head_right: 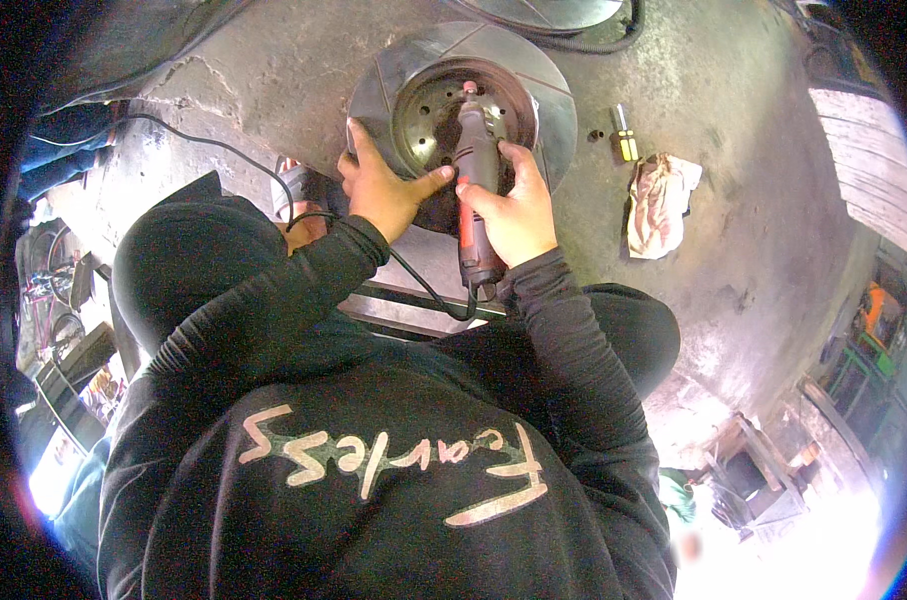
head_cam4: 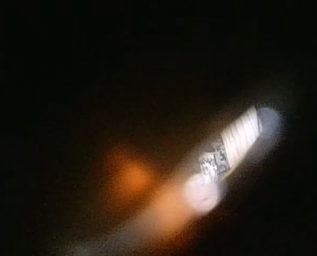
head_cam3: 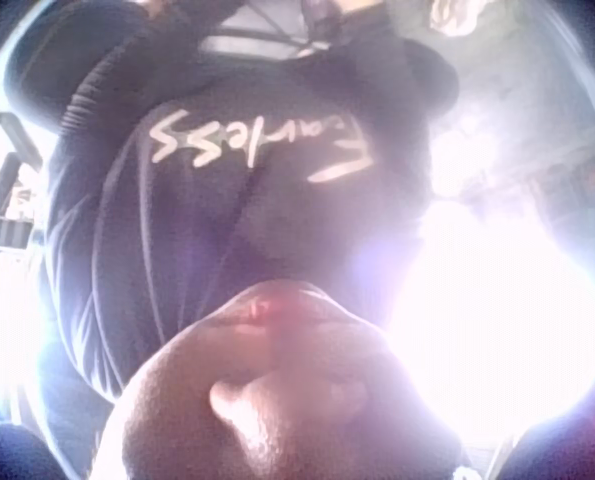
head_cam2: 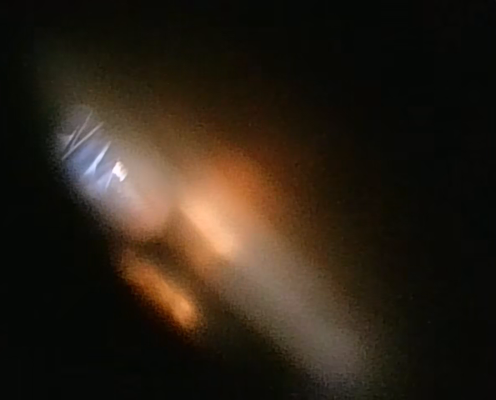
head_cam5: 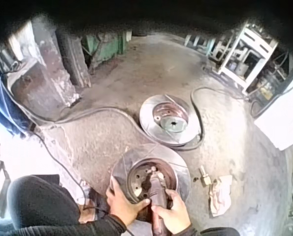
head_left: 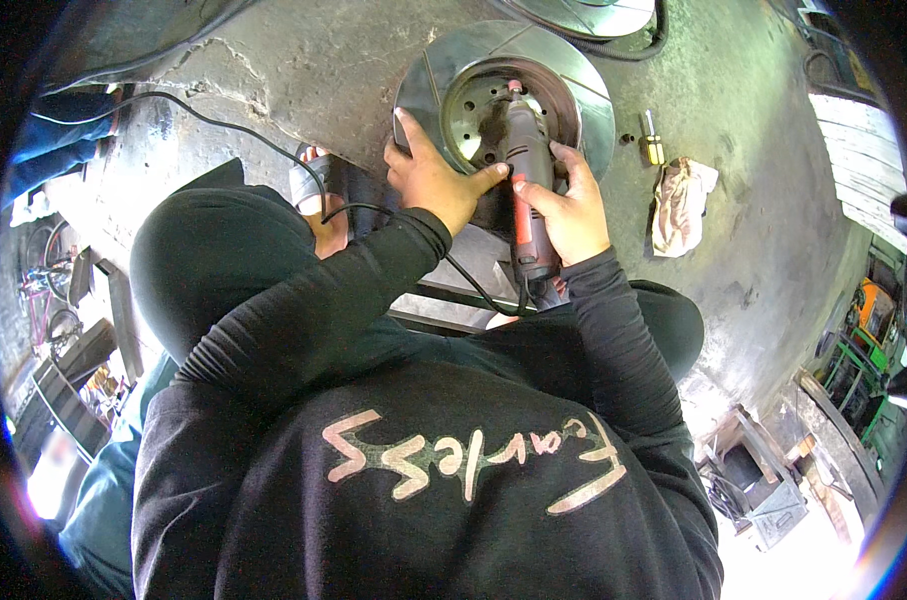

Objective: The person uses a handheld rotary tool to grind the surface of a brake disc resting on the floor. They hold the disc with one hand and operate the tool with the other, moving the tool in circular motions across the disc face. The person then uses a screwdriver to adjust the tool's attachment.

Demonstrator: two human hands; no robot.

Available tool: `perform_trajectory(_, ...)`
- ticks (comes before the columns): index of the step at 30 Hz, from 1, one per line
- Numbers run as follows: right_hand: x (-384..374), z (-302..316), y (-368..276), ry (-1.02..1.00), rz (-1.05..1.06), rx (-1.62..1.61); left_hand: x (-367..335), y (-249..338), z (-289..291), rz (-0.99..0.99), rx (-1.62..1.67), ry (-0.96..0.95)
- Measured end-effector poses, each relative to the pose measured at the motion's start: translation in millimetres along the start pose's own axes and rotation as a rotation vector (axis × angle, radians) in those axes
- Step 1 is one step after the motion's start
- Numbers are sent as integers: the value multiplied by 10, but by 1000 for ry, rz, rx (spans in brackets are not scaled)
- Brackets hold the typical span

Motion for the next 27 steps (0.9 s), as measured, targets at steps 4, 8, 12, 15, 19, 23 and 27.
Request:
perform_trajectory(4, 15, 7, -39, -55, -1, 26, 3, 3, 0, 11, 9, -13)
perform_trajectory(8, -7, 17, -20, -58, -30, -50, -5, 6, 11, -2, -1, 1)
perform_trajectory(12, -27, 17, -23, -46, -50, -34, -2, -5, 9, 8, -11, 2)
perform_trajectory(15, 13, 4, 3, -31, -22, 6, 3, 2, -10, 2, -13, 4)
perform_trajectory(19, 2, 5, -134, -65, -52, -83, -13, -6, 7, -6, -19, 17)
perform_trajectory(23, 9, 6, -110, -30, -39, -63, 7, -4, -2, 11, -15, -14)
perform_trajectory(27, -1, 5, 26, -38, 8, 11, 14, 22, 2, 2, -17, -14)
Point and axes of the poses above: each hand's wrist, its own x-axis away from the middle knuckle, its own z-axis out of the back of the hand, y = z × x, the point moved 2 cm from there along -x, towards the middle knuckle, and after that the axes turned 12 degrees about -y, right-handed, at the moved point
